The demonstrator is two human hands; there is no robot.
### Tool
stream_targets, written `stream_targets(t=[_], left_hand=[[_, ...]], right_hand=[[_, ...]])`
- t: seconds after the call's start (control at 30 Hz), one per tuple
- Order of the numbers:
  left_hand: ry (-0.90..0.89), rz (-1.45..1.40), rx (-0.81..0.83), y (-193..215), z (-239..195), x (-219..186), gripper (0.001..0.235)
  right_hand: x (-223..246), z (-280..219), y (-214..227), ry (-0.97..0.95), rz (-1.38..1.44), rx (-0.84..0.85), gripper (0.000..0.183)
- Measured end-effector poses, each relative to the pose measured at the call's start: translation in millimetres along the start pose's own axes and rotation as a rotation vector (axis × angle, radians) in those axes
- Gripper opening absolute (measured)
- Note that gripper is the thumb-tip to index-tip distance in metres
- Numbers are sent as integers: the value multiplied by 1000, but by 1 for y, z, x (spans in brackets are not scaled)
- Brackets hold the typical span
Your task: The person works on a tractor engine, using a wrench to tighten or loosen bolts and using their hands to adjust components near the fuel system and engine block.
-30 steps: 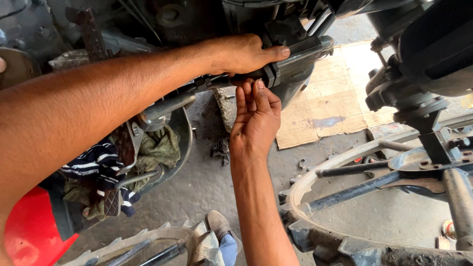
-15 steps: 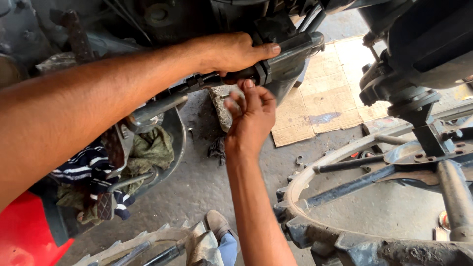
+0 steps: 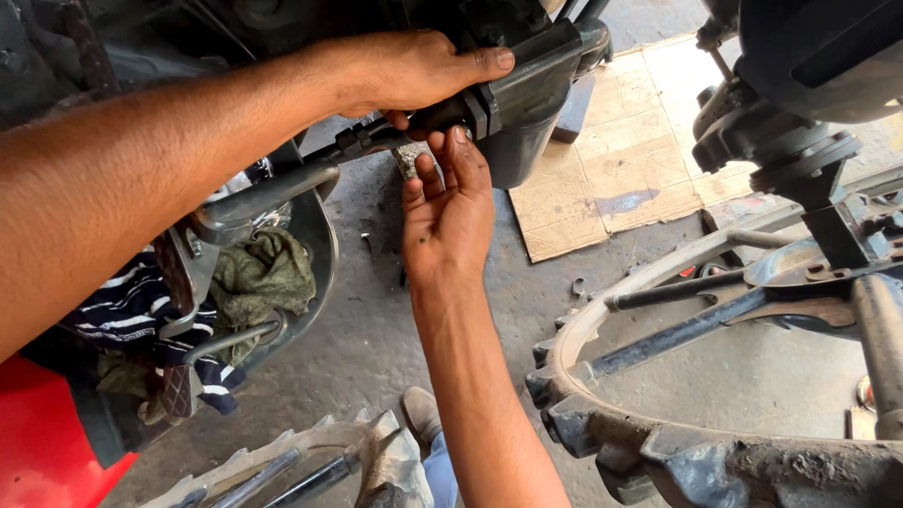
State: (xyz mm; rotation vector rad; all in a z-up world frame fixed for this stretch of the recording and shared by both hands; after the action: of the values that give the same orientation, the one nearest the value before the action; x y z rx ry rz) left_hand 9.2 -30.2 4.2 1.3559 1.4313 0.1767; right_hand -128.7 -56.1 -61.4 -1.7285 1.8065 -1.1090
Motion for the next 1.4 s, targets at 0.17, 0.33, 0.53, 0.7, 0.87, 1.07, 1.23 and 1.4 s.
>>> stream_targets(t=[0.17,0.33,0.53,0.7,0.87,1.07,1.23,1.4], left_hand=[[-18,39,-13,1,1,1,77],[-42,47,-15,1,2,3,77],[-27,34,-5,1,2,2,78],[-16,-12,13,1,1,0,75],[18,-3,6,1,1,0,74],[21,-10,-8,2,-2,-3,75],[27,-20,3,3,-1,-2,77],[28,-4,-1,2,0,0,78]], right_hand=[[0,-1,-3,55,11,25,21],[-1,0,-9,87,-17,-6,22],[0,-2,-9,176,-75,-54,26],[-2,-5,-9,189,-49,-57,26],[0,-1,-9,180,-63,-63,26],[1,-11,-14,167,-67,-74,24],[2,-7,-17,148,-24,-53,24],[1,-9,-15,136,-50,-78,24]])
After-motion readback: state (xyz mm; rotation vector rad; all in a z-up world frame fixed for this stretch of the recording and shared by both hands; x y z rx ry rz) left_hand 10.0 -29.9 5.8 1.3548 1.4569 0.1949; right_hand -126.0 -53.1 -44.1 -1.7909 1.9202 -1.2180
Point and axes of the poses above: each hand's wrist, its own z-axis towards the middle knuckle, its own y-axis out of the back of the hand, x = y × z, the point moved 4 cm from there along z, towards the middle knuckle, and after that the axes turned 4 degrees about -x, right-handed, at the moved point
